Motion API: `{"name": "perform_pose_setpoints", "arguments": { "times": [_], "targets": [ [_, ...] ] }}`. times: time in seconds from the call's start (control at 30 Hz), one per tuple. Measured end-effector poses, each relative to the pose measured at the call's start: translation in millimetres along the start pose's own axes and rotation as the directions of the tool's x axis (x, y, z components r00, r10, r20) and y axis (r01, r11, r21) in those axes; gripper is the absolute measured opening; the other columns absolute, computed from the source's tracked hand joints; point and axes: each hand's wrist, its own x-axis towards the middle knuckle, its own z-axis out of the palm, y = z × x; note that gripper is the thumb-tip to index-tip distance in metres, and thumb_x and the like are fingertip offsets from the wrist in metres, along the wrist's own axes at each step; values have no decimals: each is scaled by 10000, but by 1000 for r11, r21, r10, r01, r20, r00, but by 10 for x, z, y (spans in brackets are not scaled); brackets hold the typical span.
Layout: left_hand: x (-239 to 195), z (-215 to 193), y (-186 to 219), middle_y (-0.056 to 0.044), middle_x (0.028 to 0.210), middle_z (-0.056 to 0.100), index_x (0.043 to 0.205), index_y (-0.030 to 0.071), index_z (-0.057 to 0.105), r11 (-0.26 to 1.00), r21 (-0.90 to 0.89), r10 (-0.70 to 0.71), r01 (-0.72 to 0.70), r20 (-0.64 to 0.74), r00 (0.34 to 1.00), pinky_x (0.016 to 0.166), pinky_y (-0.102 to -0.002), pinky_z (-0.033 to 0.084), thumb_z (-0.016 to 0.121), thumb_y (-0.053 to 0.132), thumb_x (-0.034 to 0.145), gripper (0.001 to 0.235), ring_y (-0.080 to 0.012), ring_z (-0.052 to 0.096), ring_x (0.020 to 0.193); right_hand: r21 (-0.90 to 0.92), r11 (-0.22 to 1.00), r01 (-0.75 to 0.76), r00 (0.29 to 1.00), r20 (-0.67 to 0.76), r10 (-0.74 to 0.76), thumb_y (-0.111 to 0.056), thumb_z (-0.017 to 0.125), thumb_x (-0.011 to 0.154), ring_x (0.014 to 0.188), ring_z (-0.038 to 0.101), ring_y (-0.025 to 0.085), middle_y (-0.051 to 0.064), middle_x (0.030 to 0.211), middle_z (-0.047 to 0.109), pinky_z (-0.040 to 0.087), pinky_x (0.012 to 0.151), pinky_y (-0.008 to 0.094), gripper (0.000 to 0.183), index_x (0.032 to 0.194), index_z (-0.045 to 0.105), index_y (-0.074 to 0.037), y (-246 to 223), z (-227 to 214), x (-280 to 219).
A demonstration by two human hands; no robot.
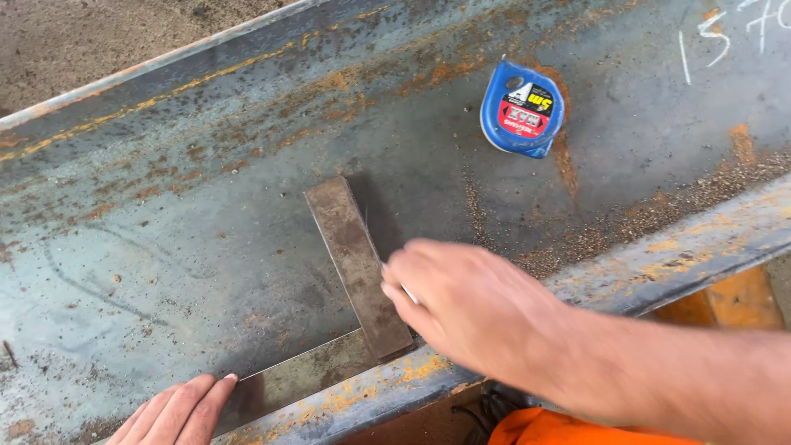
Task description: Measuring and marking steel I-beams for fabrication using a square, chalk, and tape measure.
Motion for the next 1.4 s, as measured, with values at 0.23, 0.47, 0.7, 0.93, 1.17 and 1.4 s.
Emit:
{"name": "perform_pose_setpoints", "arguments": {
  "times": [0.23, 0.47, 0.7, 0.93, 1.17, 1.4],
  "targets": [
    [-51, -37, -38, -86, 1129, 724, 1282, 135, 706, 998, -1, 58, -58, 30, 998, 980, -397, 568, 567, 259, 866, 456, -232, 728, 1081, 48, 992, -116, 956, 278, 98, -230, 662, 939, 886, 697, 342, 92, 876, 711, 549, 769, 467, 146, 895, 671, -91, 102, 70, -331],
    [-50, 24, -116, -71, 1138, 719, 1290, 152, 704, 999, 7, 43, -43, 70, 997, 1004, -401, 564, 570, 279, 911, 422, -218, 726, 1104, -35, 994, -101, 989, 102, 104, -219, 653, 923, 858, 721, 350, 120, 881, 751, 564, 732, 447, 146, 994, 735, -122, 152, -336, 170],
    [191, -254, 104, -93, 1111, 732, 1260, 143, 718, 1000, 2, 13, -13, 74, 997, 953, -407, 569, 588, 243, 834, 456, -236, 731, 1055, -82, 992, 99, 969, -219, -115, -137, 652, 953, 901, 718, 369, 154, 974, 755, 562, 732, 437, 174, 1096, 712, -57, 234, -310, 490],
    [260, -389, 201, -120, 1068, 738, 1200, 118, 739, 1000, -28, 2, -1, 67, 998, 887, -406, 579, 610, 212, 766, 462, -258, 740, 983, -86, 991, 102, 984, -135, -113, -171, 669, 963, 827, 681, 394, 155, 866, 688, 524, 684, 487, 169, 968, 617, -11, 165, -123, 451],
    [108, -271, 132, -92, 1133, 718, 1260, 116, 713, 999, -31, 34, -34, -4, 999, 972, -386, 565, 581, 236, 851, 447, -236, 724, 1072, -21, 997, -74, 994, 82, 75, -206, 659, 946, 804, 674, 390, 139, 836, 672, 521, 670, 491, 161, 925, 607, -56, 11, -5, -153],
    [-90, -59, -75, -86, 1293, 647, 1416, 121, 603, 995, 15, 95, -100, 199, 975, 1059, -416, 508, 545, 331, 921, 541, -230, 649, 1229, -90, 974, -209, 908, 353, 228, -233, 641, 924, 871, 688, 369, 84, 851, 709, 533, 741, 502, 138, 907, 620, -98, -13, 10, -406]
  ]
}}
